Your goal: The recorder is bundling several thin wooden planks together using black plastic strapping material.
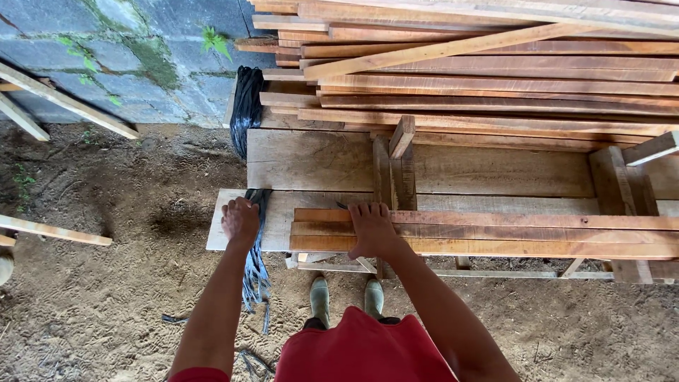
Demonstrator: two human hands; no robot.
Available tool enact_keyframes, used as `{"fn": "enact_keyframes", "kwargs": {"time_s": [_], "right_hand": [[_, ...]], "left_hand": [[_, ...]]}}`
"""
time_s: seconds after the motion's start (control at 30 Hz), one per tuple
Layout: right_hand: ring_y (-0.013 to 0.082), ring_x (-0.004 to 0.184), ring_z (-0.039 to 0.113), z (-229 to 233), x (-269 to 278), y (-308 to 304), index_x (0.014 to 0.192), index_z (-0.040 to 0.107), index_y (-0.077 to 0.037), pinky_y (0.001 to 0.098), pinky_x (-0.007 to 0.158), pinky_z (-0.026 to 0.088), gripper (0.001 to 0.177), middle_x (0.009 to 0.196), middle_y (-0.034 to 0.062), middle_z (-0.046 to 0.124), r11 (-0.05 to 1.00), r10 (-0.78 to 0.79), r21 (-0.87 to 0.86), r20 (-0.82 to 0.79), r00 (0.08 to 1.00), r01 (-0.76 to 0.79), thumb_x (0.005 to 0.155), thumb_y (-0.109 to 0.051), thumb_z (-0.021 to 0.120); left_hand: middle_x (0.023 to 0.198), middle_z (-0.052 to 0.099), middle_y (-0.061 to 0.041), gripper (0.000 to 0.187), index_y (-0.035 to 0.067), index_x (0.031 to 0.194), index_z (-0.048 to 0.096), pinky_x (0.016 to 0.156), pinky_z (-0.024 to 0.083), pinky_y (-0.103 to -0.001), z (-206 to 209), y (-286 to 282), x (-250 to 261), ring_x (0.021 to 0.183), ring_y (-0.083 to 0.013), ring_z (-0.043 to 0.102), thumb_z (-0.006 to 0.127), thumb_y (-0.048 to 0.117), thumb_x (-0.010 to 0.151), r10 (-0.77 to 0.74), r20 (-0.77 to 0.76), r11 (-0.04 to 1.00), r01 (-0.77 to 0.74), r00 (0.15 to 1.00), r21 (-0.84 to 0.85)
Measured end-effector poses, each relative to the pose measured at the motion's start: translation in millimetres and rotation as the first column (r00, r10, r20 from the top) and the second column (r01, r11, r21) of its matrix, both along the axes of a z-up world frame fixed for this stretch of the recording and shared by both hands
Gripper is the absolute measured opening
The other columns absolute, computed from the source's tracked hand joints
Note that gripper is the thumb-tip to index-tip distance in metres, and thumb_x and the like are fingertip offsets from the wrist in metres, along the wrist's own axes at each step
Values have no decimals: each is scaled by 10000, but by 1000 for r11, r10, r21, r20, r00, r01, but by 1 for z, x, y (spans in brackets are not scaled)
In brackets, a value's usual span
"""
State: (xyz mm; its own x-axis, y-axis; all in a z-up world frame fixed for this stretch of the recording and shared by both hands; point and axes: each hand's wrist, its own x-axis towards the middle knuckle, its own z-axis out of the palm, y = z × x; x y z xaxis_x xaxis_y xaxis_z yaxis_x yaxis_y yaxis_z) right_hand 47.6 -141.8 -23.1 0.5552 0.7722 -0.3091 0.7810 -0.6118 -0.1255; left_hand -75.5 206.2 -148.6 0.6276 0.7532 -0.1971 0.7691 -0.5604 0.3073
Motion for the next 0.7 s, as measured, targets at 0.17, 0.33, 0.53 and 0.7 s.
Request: {"fn": "enact_keyframes", "kwargs": {"time_s": [0.17,0.33,0.53,0.7], "right_hand": [[416,1194,519,-5,1,0,1454,346,-116,533,1077,280,1228,1274,178,529,1000,-19,-15,-16,1000,19,479,-676,842],[408,1179,518,-5,2,1,1435,349,-125,516,1068,279,1198,1255,172,528,1000,-22,-3,-21,1000,21,471,-662,814],[431,1174,509,-6,1,1,1431,337,-126,532,1066,273,1193,1261,192,515,1000,-23,9,-44,999,23,470,-631,829],[426,1177,504,-5,2,0,1441,330,-124,534,1085,257,1226,1228,184,517,1000,-11,18,-47,999,12,460,-658,835]], "left_hand": [[1122,675,-96,404,199,1030,629,968,520,-509,-20,18,-1,1216,-332,578,473,569,983,4,-5,999,-5,1000,-54],[1111,725,-237,475,103,1124,695,932,535,-583,45,14,2,1144,-443,658,488,511,998,2,-13,977,-5,1000,-214],[804,686,-295,501,59,709,675,783,490,-622,76,33,4,938,-554,660,573,501,923,-67,78,953,87,995,-290],[626,587,-261,488,49,623,614,607,419,-568,120,26,3,613,-467,591,564,383,975,-131,110,919,162,985,-359]]}}
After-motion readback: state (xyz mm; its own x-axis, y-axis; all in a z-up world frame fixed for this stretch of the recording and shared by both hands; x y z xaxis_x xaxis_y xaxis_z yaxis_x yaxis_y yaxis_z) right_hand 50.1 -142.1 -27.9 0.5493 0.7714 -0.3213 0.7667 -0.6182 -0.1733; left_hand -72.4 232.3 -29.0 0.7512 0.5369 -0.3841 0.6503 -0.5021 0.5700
